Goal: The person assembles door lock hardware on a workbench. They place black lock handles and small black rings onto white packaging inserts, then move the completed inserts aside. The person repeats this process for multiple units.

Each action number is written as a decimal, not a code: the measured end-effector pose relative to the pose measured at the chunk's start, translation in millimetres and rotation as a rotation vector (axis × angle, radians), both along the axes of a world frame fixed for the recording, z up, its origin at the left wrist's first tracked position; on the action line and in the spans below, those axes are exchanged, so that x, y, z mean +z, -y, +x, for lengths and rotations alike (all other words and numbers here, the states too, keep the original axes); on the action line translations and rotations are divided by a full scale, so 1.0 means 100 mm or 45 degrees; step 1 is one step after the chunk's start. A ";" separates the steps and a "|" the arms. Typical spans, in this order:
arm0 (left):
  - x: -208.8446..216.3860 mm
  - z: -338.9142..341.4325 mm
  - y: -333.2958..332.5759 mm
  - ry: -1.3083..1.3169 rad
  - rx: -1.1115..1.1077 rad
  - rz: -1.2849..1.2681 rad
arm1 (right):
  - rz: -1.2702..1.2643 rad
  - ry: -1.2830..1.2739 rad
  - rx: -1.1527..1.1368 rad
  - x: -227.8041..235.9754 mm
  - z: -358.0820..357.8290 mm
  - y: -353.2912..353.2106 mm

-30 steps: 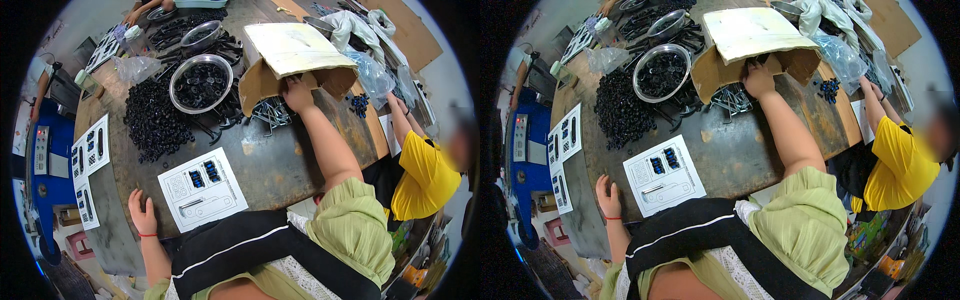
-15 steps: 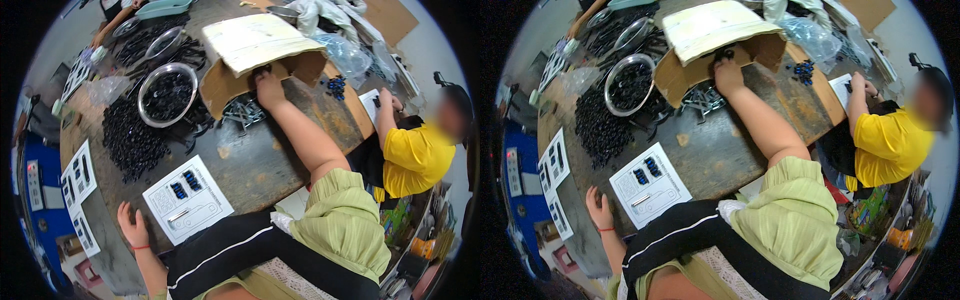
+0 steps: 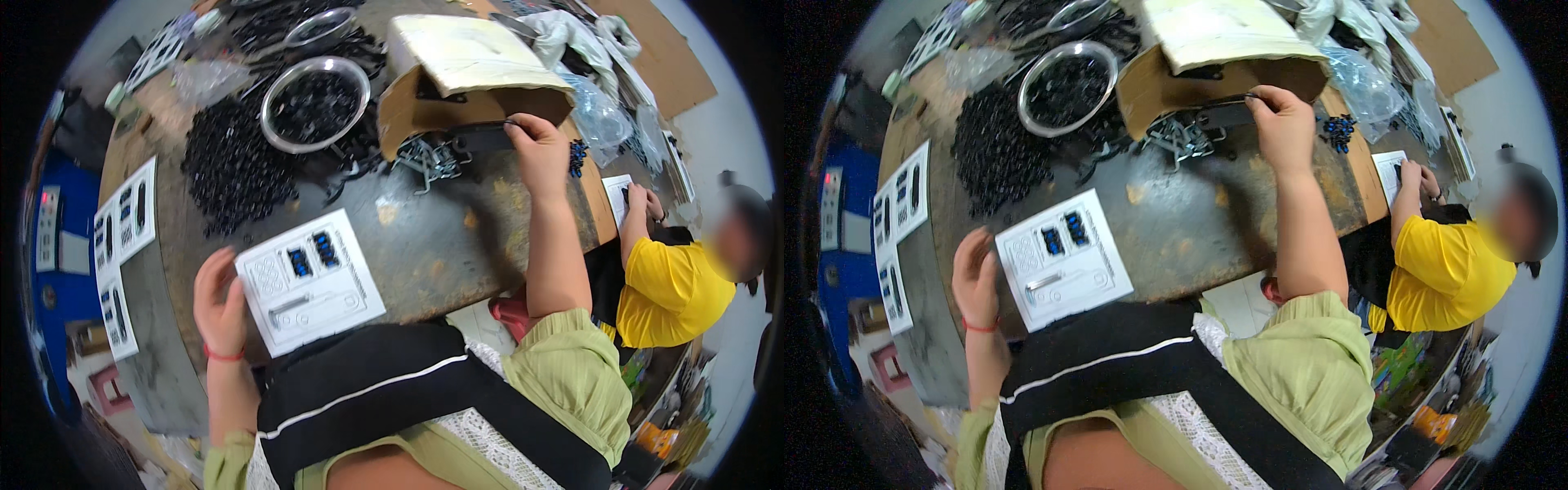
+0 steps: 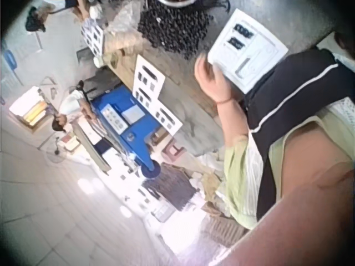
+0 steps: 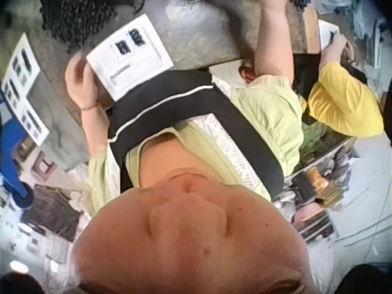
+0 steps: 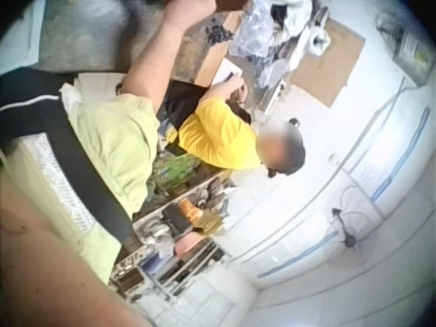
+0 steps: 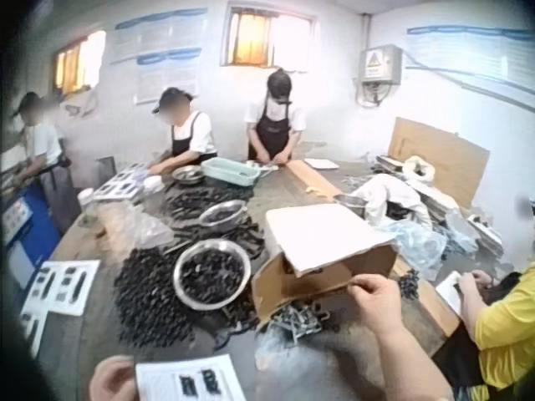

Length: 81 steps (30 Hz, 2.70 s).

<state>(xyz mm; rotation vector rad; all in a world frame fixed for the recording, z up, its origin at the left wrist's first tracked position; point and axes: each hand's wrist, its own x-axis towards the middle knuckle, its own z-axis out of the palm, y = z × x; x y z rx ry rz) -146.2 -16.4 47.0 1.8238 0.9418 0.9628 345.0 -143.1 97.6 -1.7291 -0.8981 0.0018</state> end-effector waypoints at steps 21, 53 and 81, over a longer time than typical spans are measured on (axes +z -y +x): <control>-0.07 -0.11 1.07 1.269 -0.264 -1.562 | -0.019 -0.749 0.672 -0.60 -3.25 0.19; -0.30 -0.65 1.02 0.852 0.003 -0.702 | -0.403 0.333 0.973 -0.76 -3.53 0.37; -0.79 -0.86 0.93 -0.458 0.089 0.537 | -0.656 0.560 1.139 -1.06 -3.37 0.19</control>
